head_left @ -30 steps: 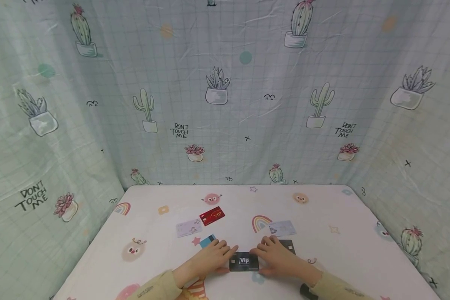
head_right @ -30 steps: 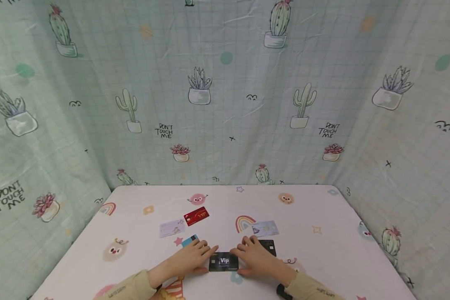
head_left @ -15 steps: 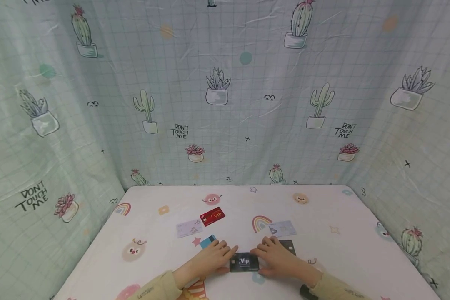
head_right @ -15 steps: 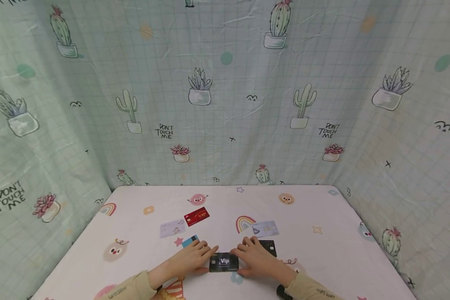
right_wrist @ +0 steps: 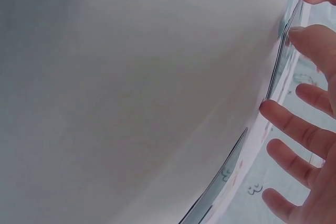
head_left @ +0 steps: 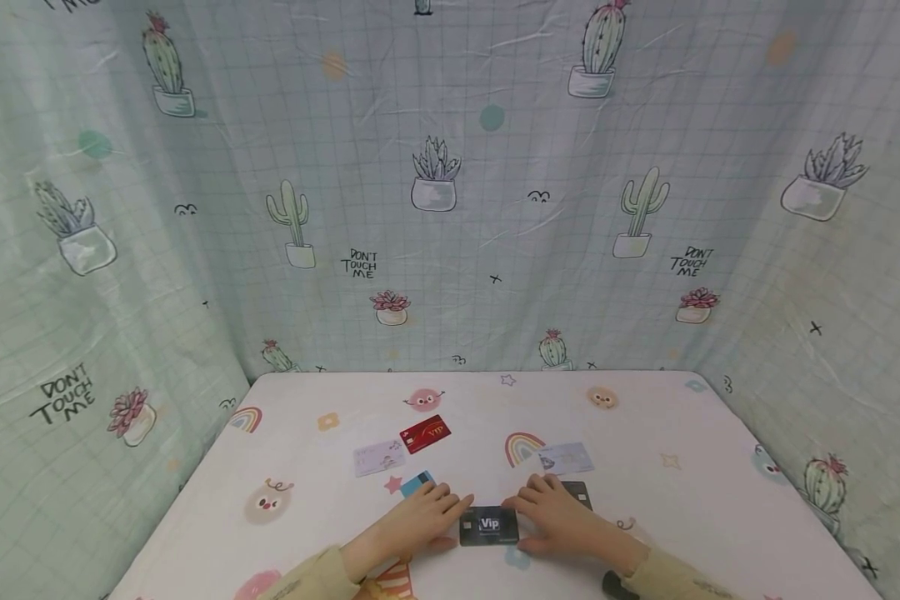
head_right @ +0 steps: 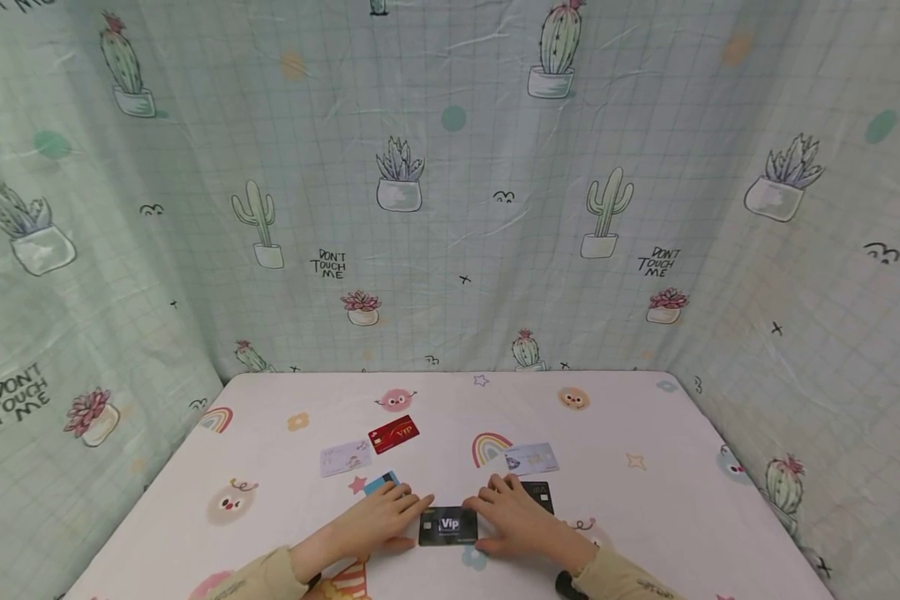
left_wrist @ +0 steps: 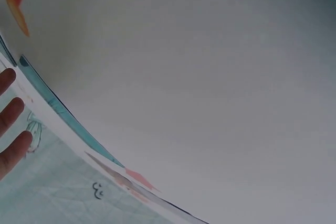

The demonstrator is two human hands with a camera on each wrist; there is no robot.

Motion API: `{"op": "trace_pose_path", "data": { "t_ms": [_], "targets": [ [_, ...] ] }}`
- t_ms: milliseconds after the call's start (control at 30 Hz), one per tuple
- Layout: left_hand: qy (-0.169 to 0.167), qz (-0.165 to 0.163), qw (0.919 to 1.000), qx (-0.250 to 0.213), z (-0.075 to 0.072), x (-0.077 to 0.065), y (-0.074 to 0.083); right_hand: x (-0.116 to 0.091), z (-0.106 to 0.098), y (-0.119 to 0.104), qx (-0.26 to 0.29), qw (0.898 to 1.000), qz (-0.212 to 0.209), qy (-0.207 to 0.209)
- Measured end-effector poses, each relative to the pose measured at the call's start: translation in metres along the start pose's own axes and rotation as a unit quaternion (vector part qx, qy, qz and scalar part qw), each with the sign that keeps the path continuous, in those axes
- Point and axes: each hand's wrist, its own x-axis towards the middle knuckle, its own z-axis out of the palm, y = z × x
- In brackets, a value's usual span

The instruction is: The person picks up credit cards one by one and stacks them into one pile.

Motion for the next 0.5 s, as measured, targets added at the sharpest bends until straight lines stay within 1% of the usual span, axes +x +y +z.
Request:
{"op": "trace_pose_path", "data": {
  "t_ms": [100, 300, 500],
  "targets": [
    [0.011, 0.003, 0.9999, 0.007, 0.001, -0.002, 0.0, -0.001, -0.001, 0.0, 0.005, 1.0, -0.005, 0.007],
    [0.027, 0.009, 0.9994, 0.019, 0.002, -0.006, 0.0, -0.002, 0.0, 0.001, 0.009, 1.0, 0.001, 0.007],
    [0.027, 0.012, 0.9996, 0.005, 0.0, -0.011, 0.001, -0.002, 0.002, 0.002, 0.016, 1.0, 0.012, 0.004]
  ]
}}
